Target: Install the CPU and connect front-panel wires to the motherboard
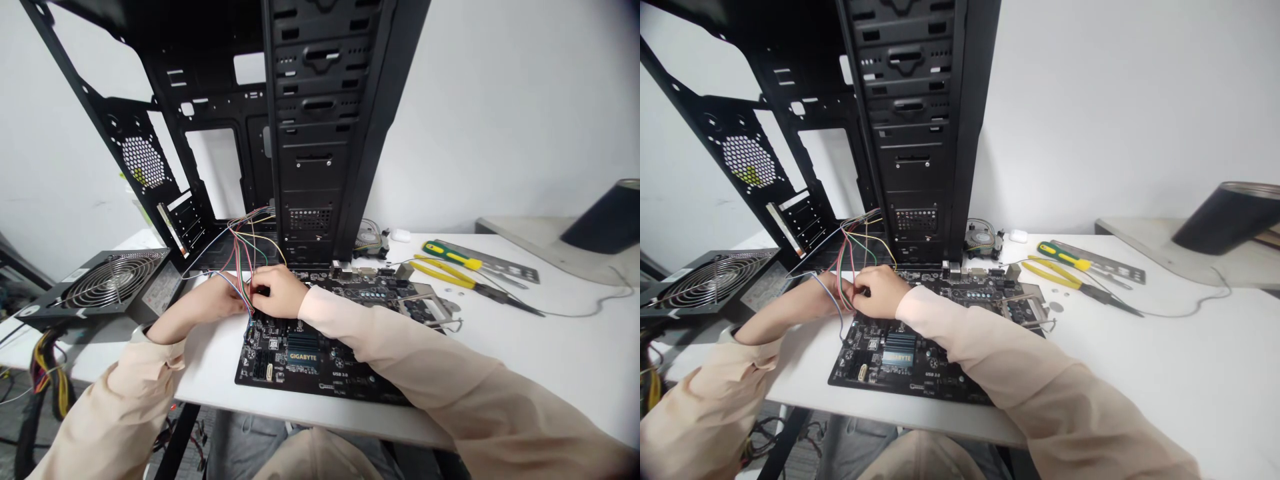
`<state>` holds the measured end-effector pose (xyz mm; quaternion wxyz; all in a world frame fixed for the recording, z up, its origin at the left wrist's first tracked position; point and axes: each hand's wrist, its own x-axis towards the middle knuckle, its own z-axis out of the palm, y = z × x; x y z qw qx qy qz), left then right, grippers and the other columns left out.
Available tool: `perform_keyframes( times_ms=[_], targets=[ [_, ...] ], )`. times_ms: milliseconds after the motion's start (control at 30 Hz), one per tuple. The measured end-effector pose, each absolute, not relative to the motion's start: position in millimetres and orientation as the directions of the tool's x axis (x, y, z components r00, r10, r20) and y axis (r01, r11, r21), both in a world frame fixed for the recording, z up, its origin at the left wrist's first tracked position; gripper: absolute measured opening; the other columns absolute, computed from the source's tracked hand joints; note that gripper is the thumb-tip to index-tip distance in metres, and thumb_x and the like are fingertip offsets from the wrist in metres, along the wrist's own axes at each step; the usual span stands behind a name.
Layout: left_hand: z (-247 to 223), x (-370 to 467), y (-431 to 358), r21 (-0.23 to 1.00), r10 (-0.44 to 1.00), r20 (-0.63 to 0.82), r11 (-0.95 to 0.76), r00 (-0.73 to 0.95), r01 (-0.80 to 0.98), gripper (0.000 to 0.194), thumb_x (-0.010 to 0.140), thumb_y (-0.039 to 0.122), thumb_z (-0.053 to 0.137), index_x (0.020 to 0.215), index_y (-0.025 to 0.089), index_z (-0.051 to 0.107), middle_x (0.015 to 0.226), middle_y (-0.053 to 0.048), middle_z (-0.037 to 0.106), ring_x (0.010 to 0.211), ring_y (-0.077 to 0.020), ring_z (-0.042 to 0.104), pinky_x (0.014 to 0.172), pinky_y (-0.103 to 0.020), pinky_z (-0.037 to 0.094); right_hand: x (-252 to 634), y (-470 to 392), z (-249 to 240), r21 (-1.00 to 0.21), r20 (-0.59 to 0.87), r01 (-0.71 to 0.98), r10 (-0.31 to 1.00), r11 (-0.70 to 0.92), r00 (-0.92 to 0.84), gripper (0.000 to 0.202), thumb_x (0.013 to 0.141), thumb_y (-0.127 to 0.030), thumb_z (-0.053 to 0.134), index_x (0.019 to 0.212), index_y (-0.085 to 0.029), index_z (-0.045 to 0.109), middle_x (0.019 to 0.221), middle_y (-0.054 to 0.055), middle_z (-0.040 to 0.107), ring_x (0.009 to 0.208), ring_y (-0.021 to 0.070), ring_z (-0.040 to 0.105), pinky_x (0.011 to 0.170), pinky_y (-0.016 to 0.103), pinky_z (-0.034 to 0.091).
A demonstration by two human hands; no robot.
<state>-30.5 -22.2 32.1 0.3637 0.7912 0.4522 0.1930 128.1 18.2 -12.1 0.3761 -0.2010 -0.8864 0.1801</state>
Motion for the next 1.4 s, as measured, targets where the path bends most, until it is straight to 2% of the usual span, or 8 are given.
perform_keyframes(
  times_ms=[167,400,667,900,1033,1133,1233,1400],
  targets=[
    [32.1,-28.2,-23.2,0.745,0.861,-0.009,-0.334,0.509,0.578,0.009,0.061,0.022,0.052,0.06,0.016,0.059,0.058,0.002,0.059,0.055,-0.0117,0.048,0.055,-0.022,0.043,127.5,17.8,-11.0,-0.505,0.568,0.221,0.514,0.834,-0.643,0.02,0.071,-0.006,0.056,0.056,-0.017,0.051,0.064,-0.002,0.053,0.065,0.0102,0.052,0.066,0.021,0.042],
    [34.5,-25.7,-26.0,0.72,0.869,0.013,-0.352,0.495,0.598,0.009,0.063,0.021,0.051,0.059,0.016,0.057,0.057,0.002,0.058,0.054,-0.0113,0.048,0.055,-0.022,0.042,129.4,16.2,-10.5,-0.519,0.558,0.196,0.503,0.832,-0.659,0.02,0.074,-0.004,0.05,0.061,-0.018,0.049,0.069,0.0,0.052,0.069,0.0121,0.051,0.07,0.024,0.042],
    [36.5,-26.5,-27.5,0.679,0.907,0.043,-0.333,0.418,0.654,0.016,0.068,0.028,0.047,0.058,0.016,0.05,0.056,0.004,0.05,0.055,-0.0099,0.041,0.053,-0.021,0.038,126.8,17.1,-8.8,-0.561,0.631,0.167,0.55,0.811,-0.548,0.016,0.079,-0.01,0.047,0.065,-0.019,0.045,0.074,0.001,0.052,0.071,0.0124,0.051,0.072,0.025,0.043],
    [34.0,-32.3,-23.1,0.608,0.929,-0.009,-0.289,0.371,0.739,0.015,0.063,0.029,0.047,0.059,0.016,0.053,0.058,0.002,0.054,0.057,-0.012,0.044,0.057,-0.023,0.039,125.6,17.3,-10.3,-0.623,0.636,0.18,0.627,0.761,-0.449,0.016,0.073,-0.014,0.058,0.06,-0.018,0.049,0.067,-0.001,0.054,0.063,0.01,0.051,0.062,0.021,0.041],
    [27.1,-34.8,-19.9,0.543,0.955,-0.011,-0.243,0.296,0.804,0.014,0.063,0.03,0.051,0.06,0.017,0.053,0.058,0.001,0.055,0.058,-0.0135,0.045,0.057,-0.026,0.036,132.7,15.1,-6.7,-0.641,0.628,0.213,0.664,0.737,-0.406,0.03,0.08,-0.019,0.051,0.05,-0.018,0.046,0.054,-0.002,0.049,0.054,0.0089,0.046,0.058,0.022,0.038],
    [24.3,-34.8,-18.6,0.516,0.965,-0.02,-0.213,0.26,0.829,0.015,0.064,0.031,0.052,0.06,0.017,0.053,0.058,0.0,0.055,0.057,-0.014,0.045,0.057,-0.027,0.036,137.5,12.1,-3.8,-0.591,0.621,0.222,0.613,0.775,-0.488,0.035,0.081,-0.017,0.048,0.046,-0.017,0.046,0.048,-0.002,0.046,0.051,0.0086,0.043,0.057,0.022,0.036],
    [27.1,-33.9,-19.9,0.513,0.964,-0.043,-0.205,0.263,0.834,0.014,0.064,0.03,0.051,0.06,0.016,0.054,0.059,0.0,0.056,0.058,-0.0141,0.046,0.057,-0.027,0.036,138.2,9.8,-2.4,-0.53,0.61,0.182,0.521,0.828,-0.597,0.022,0.073,-0.011,0.052,0.051,-0.017,0.053,0.055,-0.002,0.052,0.055,0.0088,0.047,0.058,0.021,0.037],
    [33.6,-33.7,-23.9,0.573,0.888,-0.171,-0.262,0.426,0.776,0.012,0.062,0.027,0.05,0.058,0.016,0.053,0.053,0.003,0.048,0.053,-0.0114,0.041,0.052,-0.023,0.035,135.1,8.8,-1.9,-0.452,0.536,0.115,0.372,0.885,-0.758,0.017,0.068,-0.01,0.057,0.052,-0.015,0.054,0.056,-0.002,0.05,0.058,0.0101,0.048,0.059,0.021,0.039]
  ],
)
